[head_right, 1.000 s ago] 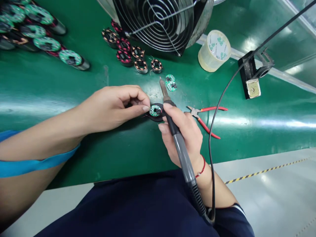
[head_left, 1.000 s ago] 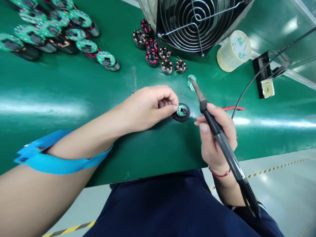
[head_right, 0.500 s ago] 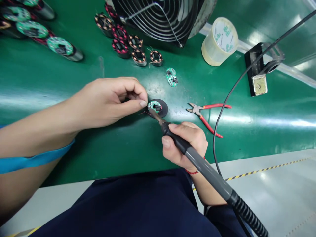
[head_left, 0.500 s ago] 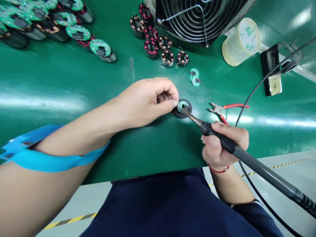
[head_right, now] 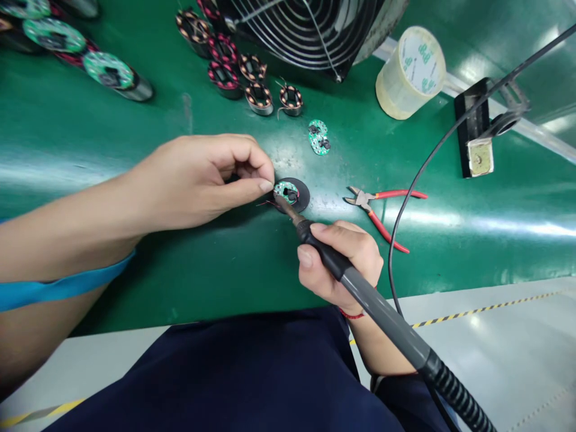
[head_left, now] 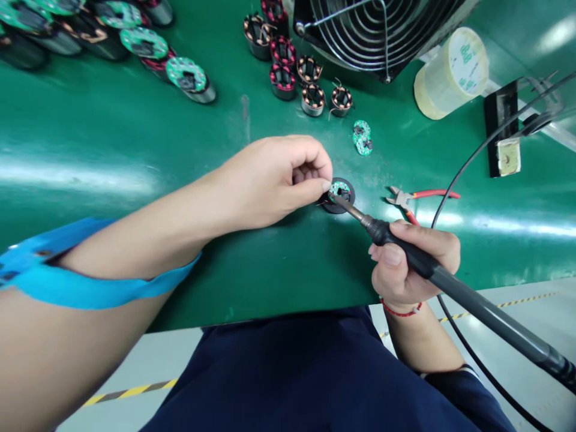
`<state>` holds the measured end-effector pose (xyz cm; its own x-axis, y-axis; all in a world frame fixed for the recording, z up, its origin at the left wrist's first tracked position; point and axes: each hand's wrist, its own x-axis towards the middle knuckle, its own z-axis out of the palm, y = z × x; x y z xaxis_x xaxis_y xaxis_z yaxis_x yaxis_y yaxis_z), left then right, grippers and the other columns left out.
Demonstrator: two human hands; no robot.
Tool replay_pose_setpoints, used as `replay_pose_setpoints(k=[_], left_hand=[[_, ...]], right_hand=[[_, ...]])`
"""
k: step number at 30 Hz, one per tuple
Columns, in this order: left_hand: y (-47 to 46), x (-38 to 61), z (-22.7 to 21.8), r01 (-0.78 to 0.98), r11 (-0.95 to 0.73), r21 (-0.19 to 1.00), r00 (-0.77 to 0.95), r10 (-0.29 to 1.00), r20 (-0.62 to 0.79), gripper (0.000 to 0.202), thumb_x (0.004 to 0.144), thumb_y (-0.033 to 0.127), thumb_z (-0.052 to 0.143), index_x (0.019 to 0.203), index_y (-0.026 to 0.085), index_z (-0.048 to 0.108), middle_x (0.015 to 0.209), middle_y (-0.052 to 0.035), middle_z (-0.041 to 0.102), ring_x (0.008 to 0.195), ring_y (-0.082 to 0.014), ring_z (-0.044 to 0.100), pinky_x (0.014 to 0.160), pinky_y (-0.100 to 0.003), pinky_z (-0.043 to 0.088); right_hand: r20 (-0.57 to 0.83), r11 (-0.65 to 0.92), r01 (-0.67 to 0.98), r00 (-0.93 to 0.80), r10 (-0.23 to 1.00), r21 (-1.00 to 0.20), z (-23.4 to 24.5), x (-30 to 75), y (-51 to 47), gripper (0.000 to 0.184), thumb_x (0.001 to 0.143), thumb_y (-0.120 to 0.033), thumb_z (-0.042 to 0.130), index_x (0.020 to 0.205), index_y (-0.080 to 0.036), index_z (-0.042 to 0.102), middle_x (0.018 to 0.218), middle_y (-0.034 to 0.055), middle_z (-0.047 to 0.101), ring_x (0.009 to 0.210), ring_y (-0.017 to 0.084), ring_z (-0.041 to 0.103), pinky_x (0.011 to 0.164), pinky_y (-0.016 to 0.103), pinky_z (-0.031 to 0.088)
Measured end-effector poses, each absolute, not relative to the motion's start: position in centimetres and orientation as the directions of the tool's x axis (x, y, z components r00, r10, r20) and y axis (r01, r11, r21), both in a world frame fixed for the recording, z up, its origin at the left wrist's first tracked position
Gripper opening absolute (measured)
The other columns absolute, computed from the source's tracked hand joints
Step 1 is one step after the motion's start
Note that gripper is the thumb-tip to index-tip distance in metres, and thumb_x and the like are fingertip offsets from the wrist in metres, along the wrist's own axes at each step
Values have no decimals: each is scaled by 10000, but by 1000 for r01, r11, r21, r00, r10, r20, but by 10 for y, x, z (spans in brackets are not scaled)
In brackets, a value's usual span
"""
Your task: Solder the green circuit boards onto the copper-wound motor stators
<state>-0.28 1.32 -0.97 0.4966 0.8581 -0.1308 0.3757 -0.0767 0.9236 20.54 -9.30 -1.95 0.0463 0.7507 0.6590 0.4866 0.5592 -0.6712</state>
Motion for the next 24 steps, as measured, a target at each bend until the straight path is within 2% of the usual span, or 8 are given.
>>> replay_pose_setpoints(k=[5, 10, 16, 18, 21, 24], left_hand=[[13, -3, -10, 372, -94, 923, 509, 853, -118, 89, 854, 307, 639, 803, 236, 658, 732, 19, 629, 668, -150, 594, 640, -301, 467], [13, -3, -11, 390, -87, 917, 507, 851, -136, 105, 857, 327, 632, 818, 238, 670, 750, 12, 632, 691, -159, 593, 665, -312, 473], [14, -3, -11, 374, -73, 924, 506, 852, -137, 105, 857, 336, 650, 817, 239, 660, 755, 9, 610, 707, -166, 585, 702, -328, 472], [14, -4, -11, 372, -67, 926, 506, 851, -142, 114, 861, 346, 673, 824, 238, 666, 767, 7, 613, 730, -174, 596, 729, -334, 484], [14, -4, -13, 371, -79, 925, 523, 841, -137, 106, 867, 339, 691, 834, 239, 679, 764, 7, 624, 734, -179, 603, 733, -332, 496], [14, -4, -14, 374, -114, 920, 529, 841, -111, 84, 880, 309, 669, 836, 238, 681, 777, 6, 653, 720, -174, 608, 715, -324, 499]], right_hand=[[700, 601, 468, 54, 713, -648, -22, 207, -92, 359, 1060, -247, 686, 1405, -343, 709, 806, -33, 734, 520, 153, 667, 437, 315, 545], [670, 570, 505, 22, 742, -648, -17, 204, -90, 297, 1082, -315, 675, 1375, -330, 721, 774, -32, 735, 513, 154, 662, 439, 311, 571], [740, 615, 521, 48, 671, -592, -10, 202, -86, 299, 1065, -330, 724, 1363, -322, 745, 751, -44, 708, 500, 136, 641, 409, 289, 548], [701, 585, 524, 34, 712, -619, -5, 202, -86, 336, 1086, -333, 698, 1420, -301, 722, 841, -23, 762, 580, 146, 724, 488, 294, 623], [562, 480, 524, -3, 827, -704, 3, 200, -83, 414, 1127, -297, 618, 1541, -316, 624, 1028, 9, 831, 836, 194, 846, 747, 348, 735], [409, 409, 573, -137, 902, -711, 4, 198, -75, 417, 1126, -219, 570, 1523, -345, 595, 1216, 23, 835, 1097, 222, 841, 996, 412, 714]])
